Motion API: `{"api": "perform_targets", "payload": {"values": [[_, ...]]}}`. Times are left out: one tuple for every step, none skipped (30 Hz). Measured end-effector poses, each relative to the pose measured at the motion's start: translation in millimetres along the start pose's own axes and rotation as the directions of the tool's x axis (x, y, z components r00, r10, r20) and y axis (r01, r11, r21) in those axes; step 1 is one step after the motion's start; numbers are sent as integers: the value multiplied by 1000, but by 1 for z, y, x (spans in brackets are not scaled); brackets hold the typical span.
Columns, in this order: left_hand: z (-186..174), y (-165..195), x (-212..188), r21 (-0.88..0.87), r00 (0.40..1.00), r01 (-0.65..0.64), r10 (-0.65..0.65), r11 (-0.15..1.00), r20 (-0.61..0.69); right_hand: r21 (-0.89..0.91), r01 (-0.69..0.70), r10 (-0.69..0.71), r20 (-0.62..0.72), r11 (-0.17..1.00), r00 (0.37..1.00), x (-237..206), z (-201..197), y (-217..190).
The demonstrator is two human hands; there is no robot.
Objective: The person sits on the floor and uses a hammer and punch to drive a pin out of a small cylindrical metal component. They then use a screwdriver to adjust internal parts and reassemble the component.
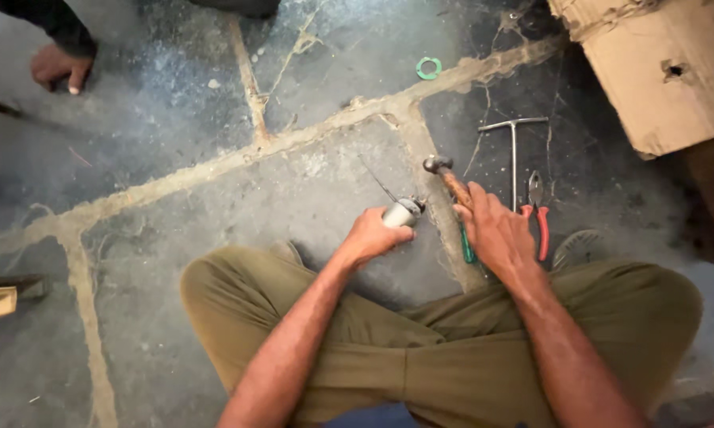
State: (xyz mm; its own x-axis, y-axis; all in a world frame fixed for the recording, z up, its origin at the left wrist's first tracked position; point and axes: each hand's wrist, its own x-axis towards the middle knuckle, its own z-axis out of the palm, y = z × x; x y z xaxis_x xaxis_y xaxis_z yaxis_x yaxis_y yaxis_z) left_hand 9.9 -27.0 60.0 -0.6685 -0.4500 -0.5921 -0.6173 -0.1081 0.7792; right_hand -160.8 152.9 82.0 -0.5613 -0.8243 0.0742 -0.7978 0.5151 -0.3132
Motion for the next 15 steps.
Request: {"api": "perform_targets", "payload": {"values": [[-2,2,-1,-32,1000,10,-10,999,25,27,31,-31,-25,999,999,1,2,0],[-3,4,-3,-67,999,26,-22,997,48,30,17,-17,-5,999,1000,0,4,0],[-5,7,-6,-101,997,40,-33,994,72,32,2,-2,14,1000,1000,1,5,-1],[-7,9,-10,-40,999,-49,49,998,13,29,-17,16,30,999,999,1,6,0],[-9,11,-14,28,989,-139,140,990,-38,21,-18,18,28,1000,999,1,7,0],[-12,15,-16,102,968,-229,238,968,-84,12,-19,19,20,1000,1000,1,7,0],[-15,18,-18,48,959,-275,278,960,-61,3,-20,20,15,1000,1000,2,7,0],[-18,21,-22,-8,949,-314,313,949,-38,22,-39,39,18,999,999,2,6,0],[-20,24,-25,-64,938,-347,347,936,-15,43,-62,61,23,997,998,2,5,-1],[-22,26,-27,-121,930,-364,368,924,12,66,-83,81,29,994,996,2,3,-1],[-24,28,-30,-179,922,-376,387,909,32,69,-101,99,28,992,995,2,2,-2],[-25,29,-32,-240,913,-384,405,892,44,71,-113,111,32,991,993,2,1,-2],[-26,29,-34,-303,919,-350,387,886,72,73,-125,123,35,989,992,2,0,-2],[-26,29,-35,-364,922,-311,371,878,107,74,-129,126,47,989,991,1,0,-2],[-26,29,-35,-421,922,-269,359,866,148,75,-138,134,56,988,989,1,-1,-2]]}}
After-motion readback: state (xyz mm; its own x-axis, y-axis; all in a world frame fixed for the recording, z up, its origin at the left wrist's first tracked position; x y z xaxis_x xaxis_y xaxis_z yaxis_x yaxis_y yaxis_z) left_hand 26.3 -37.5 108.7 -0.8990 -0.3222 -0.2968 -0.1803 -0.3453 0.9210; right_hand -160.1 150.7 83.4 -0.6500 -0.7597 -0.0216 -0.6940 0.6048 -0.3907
